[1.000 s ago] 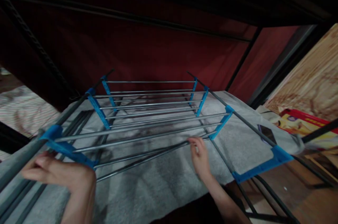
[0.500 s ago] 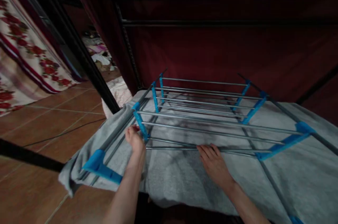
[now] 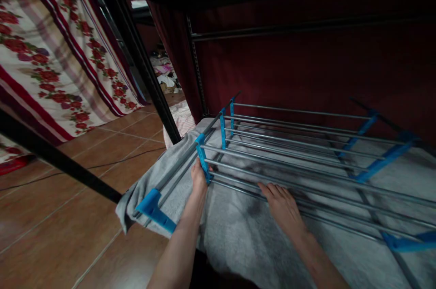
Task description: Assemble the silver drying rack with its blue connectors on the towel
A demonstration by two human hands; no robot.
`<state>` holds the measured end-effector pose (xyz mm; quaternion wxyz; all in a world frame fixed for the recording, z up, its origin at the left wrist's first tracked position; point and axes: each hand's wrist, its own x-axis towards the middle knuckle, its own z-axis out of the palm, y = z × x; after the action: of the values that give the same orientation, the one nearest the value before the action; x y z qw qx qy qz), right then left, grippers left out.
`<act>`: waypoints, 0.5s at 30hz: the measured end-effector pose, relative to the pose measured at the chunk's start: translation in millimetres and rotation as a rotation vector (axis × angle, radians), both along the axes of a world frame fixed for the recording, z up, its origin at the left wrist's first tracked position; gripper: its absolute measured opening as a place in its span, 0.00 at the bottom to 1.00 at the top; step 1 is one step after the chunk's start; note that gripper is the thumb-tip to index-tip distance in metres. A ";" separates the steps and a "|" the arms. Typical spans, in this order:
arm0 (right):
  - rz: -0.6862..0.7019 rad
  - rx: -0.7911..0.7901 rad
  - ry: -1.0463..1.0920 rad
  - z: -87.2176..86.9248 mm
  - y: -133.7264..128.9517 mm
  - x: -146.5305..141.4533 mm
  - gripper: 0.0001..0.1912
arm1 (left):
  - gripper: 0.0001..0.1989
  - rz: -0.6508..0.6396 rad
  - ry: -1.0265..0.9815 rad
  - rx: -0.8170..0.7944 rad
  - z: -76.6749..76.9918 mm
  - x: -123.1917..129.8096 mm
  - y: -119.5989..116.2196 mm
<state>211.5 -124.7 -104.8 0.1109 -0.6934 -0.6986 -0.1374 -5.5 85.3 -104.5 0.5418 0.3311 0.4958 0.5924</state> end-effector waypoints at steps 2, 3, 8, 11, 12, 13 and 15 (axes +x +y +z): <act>0.005 -0.004 0.003 1.4 -0.8 -0.6 0.27 | 0.24 0.005 -0.006 0.000 -3.6 2.5 2.6; 0.007 -0.005 0.005 1.8 -1.3 -1.0 0.27 | 0.25 0.009 -0.011 0.000 -5.2 3.9 4.0; 0.010 0.004 0.021 3.3 -2.1 -2.0 0.27 | 0.26 0.037 -0.031 -0.008 -10.6 7.7 8.0; -0.001 0.003 0.024 4.9 -1.3 -2.2 0.28 | 0.25 0.042 -0.024 -0.022 -11.2 6.8 7.8; -0.003 0.003 0.024 5.4 -1.0 -2.2 0.28 | 0.25 0.044 -0.020 -0.026 -11.2 6.4 7.7; -0.004 0.004 0.024 5.9 -0.9 -2.1 0.28 | 0.25 0.045 -0.015 -0.030 -11.1 6.1 7.7; -0.002 0.006 0.023 6.3 -0.7 -1.9 0.28 | 0.24 0.049 -0.004 -0.036 -10.7 5.7 8.1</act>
<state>209.6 -125.4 -98.6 0.1209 -0.6951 -0.6963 -0.1318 0.2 93.4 -115.2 0.5340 0.3079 0.5132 0.5973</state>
